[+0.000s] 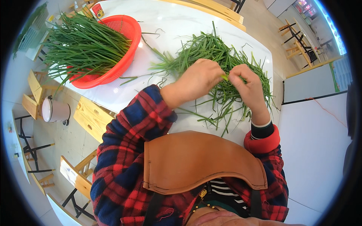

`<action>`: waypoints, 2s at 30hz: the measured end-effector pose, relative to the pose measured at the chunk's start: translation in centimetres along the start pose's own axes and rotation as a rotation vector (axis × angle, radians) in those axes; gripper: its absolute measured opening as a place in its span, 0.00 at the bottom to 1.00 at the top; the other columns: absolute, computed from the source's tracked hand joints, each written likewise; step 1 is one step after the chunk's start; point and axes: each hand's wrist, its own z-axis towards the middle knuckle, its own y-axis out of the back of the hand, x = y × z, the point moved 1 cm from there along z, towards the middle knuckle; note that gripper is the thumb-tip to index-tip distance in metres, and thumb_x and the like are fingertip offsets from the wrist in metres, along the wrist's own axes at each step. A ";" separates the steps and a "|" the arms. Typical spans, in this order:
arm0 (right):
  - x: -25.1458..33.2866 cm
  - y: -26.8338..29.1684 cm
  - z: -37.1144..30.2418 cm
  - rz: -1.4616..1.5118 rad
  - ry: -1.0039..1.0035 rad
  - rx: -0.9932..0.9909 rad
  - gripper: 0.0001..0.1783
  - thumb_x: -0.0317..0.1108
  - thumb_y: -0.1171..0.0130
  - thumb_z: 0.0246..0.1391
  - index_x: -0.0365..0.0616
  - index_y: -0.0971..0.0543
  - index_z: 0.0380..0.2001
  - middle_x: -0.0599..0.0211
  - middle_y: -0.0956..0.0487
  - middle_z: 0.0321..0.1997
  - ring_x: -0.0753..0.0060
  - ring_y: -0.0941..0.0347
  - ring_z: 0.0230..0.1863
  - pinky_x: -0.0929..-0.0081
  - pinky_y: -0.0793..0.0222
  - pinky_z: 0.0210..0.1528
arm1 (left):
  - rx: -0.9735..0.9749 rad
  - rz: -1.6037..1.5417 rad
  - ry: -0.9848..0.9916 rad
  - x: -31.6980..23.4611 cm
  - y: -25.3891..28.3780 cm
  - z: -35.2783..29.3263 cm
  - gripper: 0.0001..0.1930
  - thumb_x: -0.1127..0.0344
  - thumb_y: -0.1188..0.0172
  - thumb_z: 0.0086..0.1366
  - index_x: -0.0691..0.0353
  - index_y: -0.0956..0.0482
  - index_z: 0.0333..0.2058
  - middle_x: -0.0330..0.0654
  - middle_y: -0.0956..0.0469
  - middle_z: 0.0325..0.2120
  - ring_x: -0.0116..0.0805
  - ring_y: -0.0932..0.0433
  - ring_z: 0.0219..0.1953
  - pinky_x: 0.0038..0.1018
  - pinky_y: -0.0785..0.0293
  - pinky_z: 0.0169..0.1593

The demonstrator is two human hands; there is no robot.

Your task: The person trims green onion stalks by hand, snapping off the root ends and placing the trimmed pieces into a red colander. The person repeatedly picks up stalks from a pile on the table, snaps the ends, and deposits the trimmed pieces into the colander.

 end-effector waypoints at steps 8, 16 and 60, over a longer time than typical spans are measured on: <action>-0.3 -3.4 3.0 -0.415 0.257 0.241 0.15 0.31 0.40 0.54 0.45 0.20 0.46 0.67 0.19 0.42 0.59 0.25 0.49 0.62 0.34 0.56 | -0.837 -1.108 0.410 6.1 9.3 -1.2 0.13 0.62 0.56 0.79 0.63 0.25 0.45 0.38 0.25 0.30 0.35 0.21 0.31 0.35 0.20 0.41; -1.0 -9.8 5.7 -0.796 0.684 0.291 0.21 0.28 0.43 0.50 0.52 0.21 0.49 0.67 0.21 0.48 0.60 0.27 0.56 0.59 0.43 0.71 | -0.739 -1.083 0.589 7.0 8.1 -1.3 0.13 0.60 0.52 0.78 0.64 0.23 0.45 0.34 0.29 0.28 0.24 0.32 0.23 0.21 0.39 0.26; 0.7 -4.1 9.0 -0.688 0.617 0.074 0.04 0.32 0.37 0.51 0.50 0.20 0.33 0.70 0.21 0.37 0.63 0.27 0.51 0.60 0.39 0.62 | -0.086 -0.547 0.644 6.4 4.4 -0.9 0.14 0.59 0.49 0.77 0.61 0.19 0.46 0.25 0.31 0.27 0.14 0.40 0.25 0.14 0.42 0.29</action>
